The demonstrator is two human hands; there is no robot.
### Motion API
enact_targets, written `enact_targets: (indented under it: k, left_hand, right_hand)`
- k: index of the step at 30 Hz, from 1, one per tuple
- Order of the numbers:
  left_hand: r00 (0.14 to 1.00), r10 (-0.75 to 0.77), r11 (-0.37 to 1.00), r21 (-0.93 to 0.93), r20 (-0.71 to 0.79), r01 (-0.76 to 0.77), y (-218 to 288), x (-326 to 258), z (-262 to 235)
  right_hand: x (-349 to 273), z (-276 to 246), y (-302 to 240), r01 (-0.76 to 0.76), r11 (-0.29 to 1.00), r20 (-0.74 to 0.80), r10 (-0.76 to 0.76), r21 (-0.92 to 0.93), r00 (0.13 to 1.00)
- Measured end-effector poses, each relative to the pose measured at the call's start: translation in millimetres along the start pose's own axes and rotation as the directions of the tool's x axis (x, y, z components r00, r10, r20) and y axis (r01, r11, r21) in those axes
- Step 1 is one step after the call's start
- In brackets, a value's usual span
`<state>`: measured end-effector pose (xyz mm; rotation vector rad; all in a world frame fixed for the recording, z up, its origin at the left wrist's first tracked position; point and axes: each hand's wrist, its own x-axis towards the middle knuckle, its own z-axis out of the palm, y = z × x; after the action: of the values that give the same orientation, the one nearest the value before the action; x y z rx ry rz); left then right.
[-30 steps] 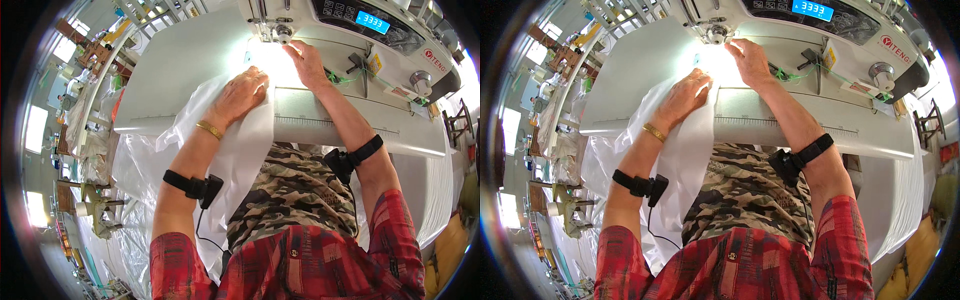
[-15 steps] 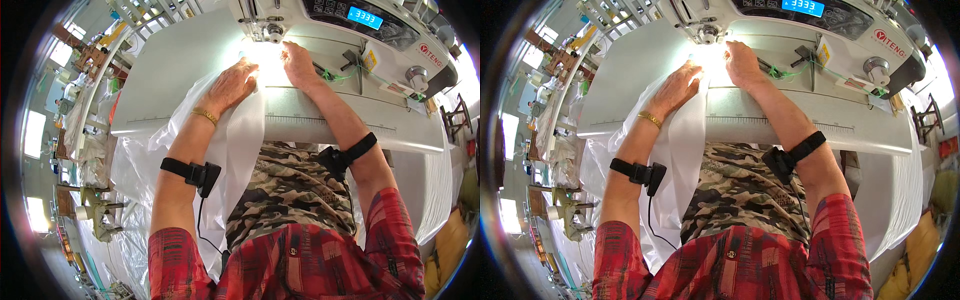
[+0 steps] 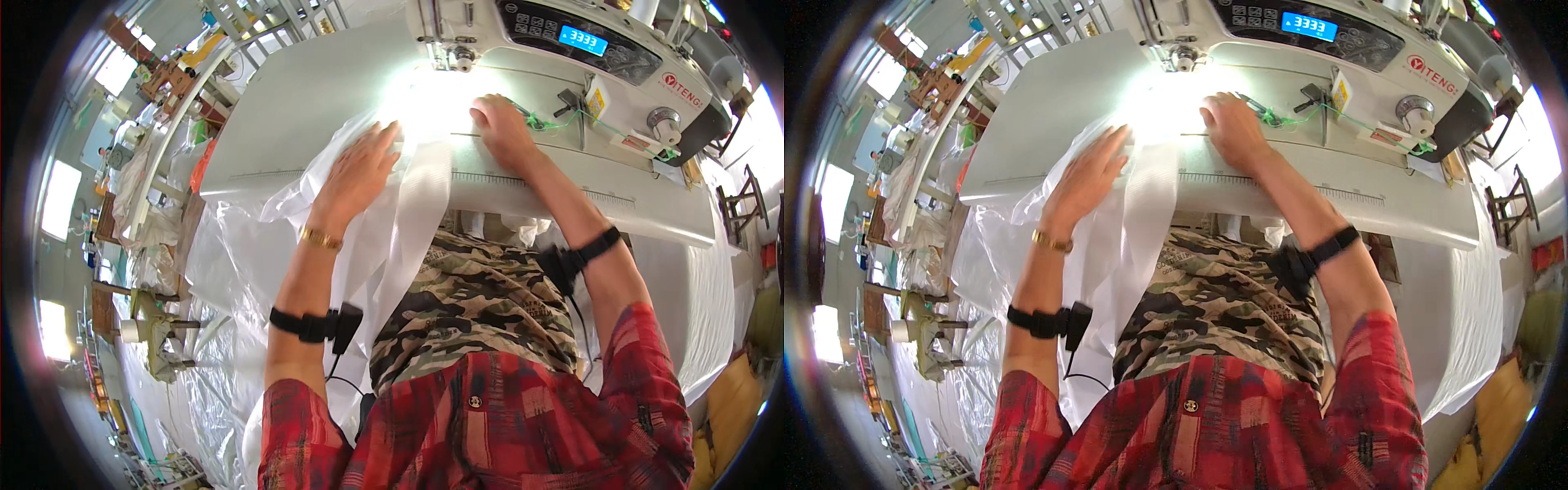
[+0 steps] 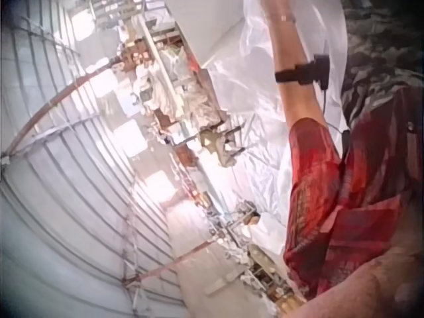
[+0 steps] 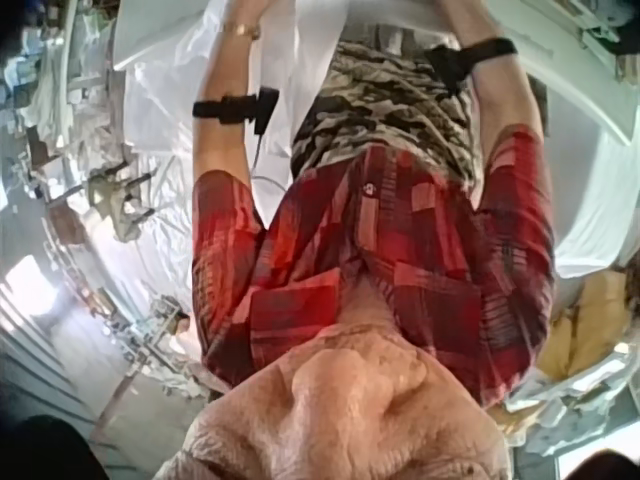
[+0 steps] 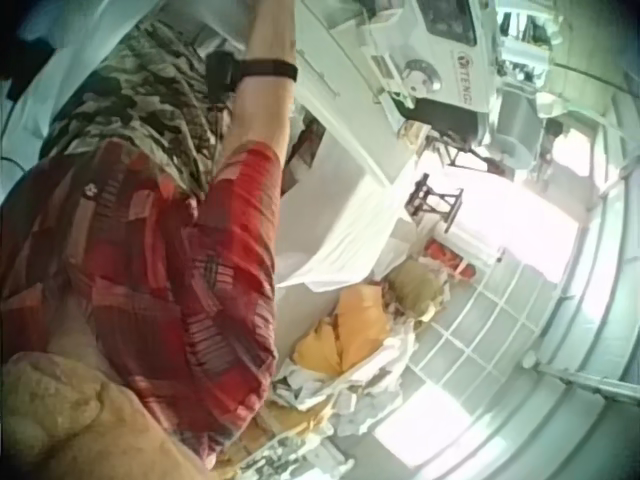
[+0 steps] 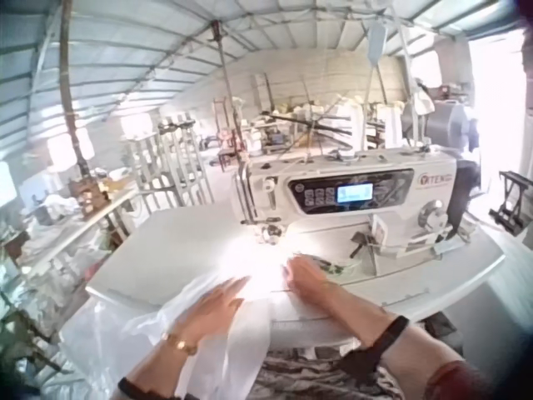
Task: Sewing together sheets of white plastic material using an industrial sewing machine in a manufacturing facility.
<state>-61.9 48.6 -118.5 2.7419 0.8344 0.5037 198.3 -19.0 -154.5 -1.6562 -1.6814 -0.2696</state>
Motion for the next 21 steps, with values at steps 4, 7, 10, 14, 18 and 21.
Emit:
enact_targets:
  k: [4,7,10,14,18,21]
  left_hand:
    - [0.992,-0.037,0.989,0.141,-0.12,0.054,-19,-46,0]
    - [0.97,0.168,0.978,0.15,-0.177,-0.142,-48,-39,3]
    - [0.964,0.234,0.966,0.138,-0.129,-0.217,-67,-30,-4]
    - [0.953,0.288,0.952,0.135,-0.093,-0.275,-77,-23,-9]
    - [0.943,0.318,0.938,0.173,-0.092,-0.3,-77,-18,-9]
    - [0.939,0.331,0.931,0.196,-0.095,-0.308,-86,-21,-3]
  right_hand:
    - [-65,-34,-74,0.129,0.974,-0.052,-0.122,0.188,0.991]
    - [-116,-18,-122,0.151,0.906,0.118,-0.213,0.396,0.97]
    - [-152,20,-153,-0.247,0.841,0.427,0.02,0.482,0.904]
    - [-160,50,-178,-0.644,0.617,0.75,0.128,0.452,0.649]
    - [-176,83,-179,-0.648,0.574,0.693,0.184,0.5,0.697]
    - [-155,45,-194,-0.795,0.348,0.84,0.037,0.497,0.541]
